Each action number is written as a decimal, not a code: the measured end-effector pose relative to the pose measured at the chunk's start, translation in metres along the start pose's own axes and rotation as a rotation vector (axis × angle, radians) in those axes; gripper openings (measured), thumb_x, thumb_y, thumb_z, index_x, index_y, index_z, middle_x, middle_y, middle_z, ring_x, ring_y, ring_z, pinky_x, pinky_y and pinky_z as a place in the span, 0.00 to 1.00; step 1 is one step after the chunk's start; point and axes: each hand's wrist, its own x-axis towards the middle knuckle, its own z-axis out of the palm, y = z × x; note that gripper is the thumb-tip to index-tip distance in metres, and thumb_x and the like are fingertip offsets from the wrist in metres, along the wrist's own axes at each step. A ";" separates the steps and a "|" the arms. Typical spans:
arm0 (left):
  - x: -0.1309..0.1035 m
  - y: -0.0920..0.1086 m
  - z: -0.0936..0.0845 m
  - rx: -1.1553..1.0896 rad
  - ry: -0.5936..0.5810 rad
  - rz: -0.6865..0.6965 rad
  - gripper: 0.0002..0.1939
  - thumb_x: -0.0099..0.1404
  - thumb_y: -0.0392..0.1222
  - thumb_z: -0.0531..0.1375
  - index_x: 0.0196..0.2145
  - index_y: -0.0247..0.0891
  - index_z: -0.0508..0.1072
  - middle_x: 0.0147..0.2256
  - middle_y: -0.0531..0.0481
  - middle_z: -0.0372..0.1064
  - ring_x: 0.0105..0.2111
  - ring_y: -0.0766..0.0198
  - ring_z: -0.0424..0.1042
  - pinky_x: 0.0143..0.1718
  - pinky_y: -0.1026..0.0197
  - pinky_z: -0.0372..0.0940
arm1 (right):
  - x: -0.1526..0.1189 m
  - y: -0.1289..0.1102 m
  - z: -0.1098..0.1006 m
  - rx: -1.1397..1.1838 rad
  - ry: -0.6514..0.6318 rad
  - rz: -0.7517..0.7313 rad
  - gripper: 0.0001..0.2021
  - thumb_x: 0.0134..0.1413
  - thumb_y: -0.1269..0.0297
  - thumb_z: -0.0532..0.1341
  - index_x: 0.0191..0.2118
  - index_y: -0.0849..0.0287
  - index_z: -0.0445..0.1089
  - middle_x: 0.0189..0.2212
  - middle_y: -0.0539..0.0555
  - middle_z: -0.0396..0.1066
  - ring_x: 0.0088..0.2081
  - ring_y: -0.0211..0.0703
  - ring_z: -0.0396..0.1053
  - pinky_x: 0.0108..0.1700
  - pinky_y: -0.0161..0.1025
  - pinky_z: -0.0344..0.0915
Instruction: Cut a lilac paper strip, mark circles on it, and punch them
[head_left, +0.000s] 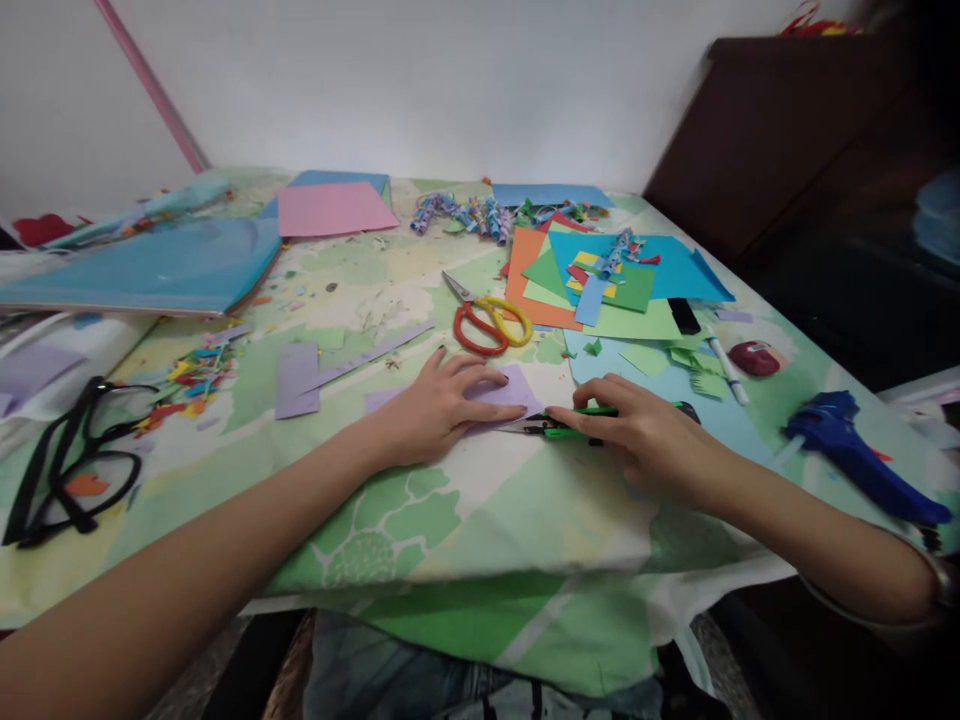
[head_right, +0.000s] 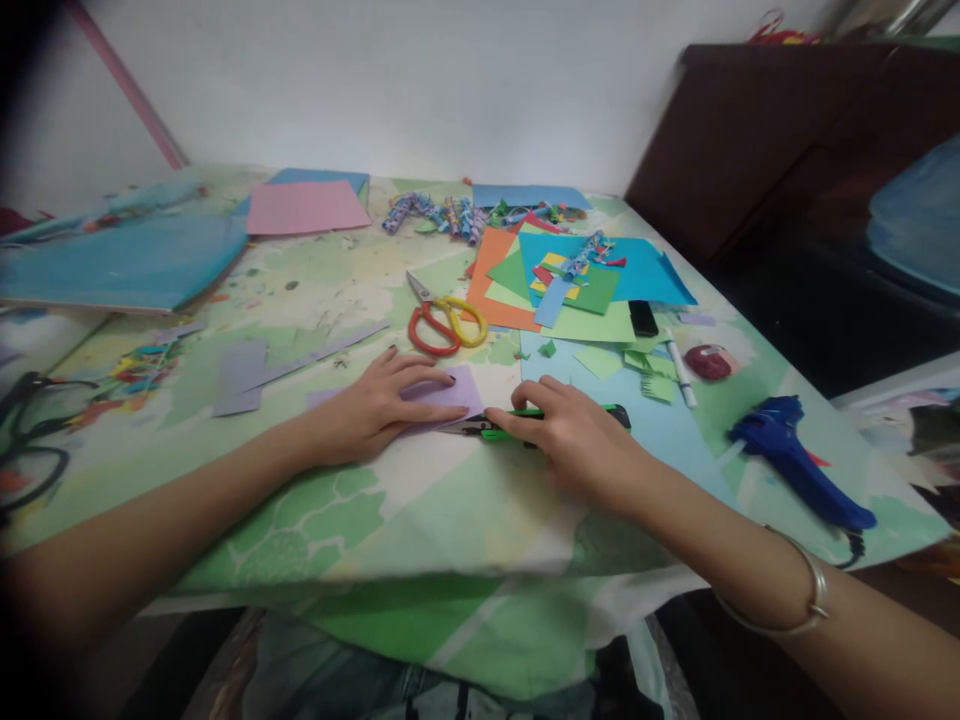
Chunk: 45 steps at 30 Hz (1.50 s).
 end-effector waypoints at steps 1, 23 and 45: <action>0.000 0.000 0.000 -0.008 0.000 -0.001 0.24 0.69 0.36 0.47 0.57 0.61 0.61 0.57 0.48 0.58 0.57 0.50 0.54 0.55 0.32 0.44 | 0.000 0.000 0.000 -0.002 0.001 0.001 0.33 0.43 0.84 0.51 0.56 0.54 0.64 0.42 0.59 0.65 0.40 0.48 0.63 0.38 0.42 0.64; -0.044 -0.032 -0.021 -0.278 -0.107 0.047 0.28 0.61 0.28 0.49 0.50 0.59 0.70 0.63 0.53 0.51 0.63 0.51 0.47 0.59 0.32 0.36 | -0.003 0.013 0.000 0.106 0.048 0.024 0.25 0.54 0.77 0.48 0.54 0.50 0.68 0.42 0.59 0.66 0.41 0.48 0.67 0.37 0.41 0.67; -0.045 -0.031 -0.018 -0.282 -0.070 0.033 0.28 0.60 0.26 0.49 0.48 0.58 0.72 0.62 0.52 0.53 0.63 0.51 0.49 0.59 0.33 0.38 | 0.020 -0.017 0.004 0.037 0.013 -0.054 0.32 0.46 0.82 0.50 0.57 0.52 0.64 0.44 0.59 0.67 0.42 0.50 0.66 0.38 0.42 0.64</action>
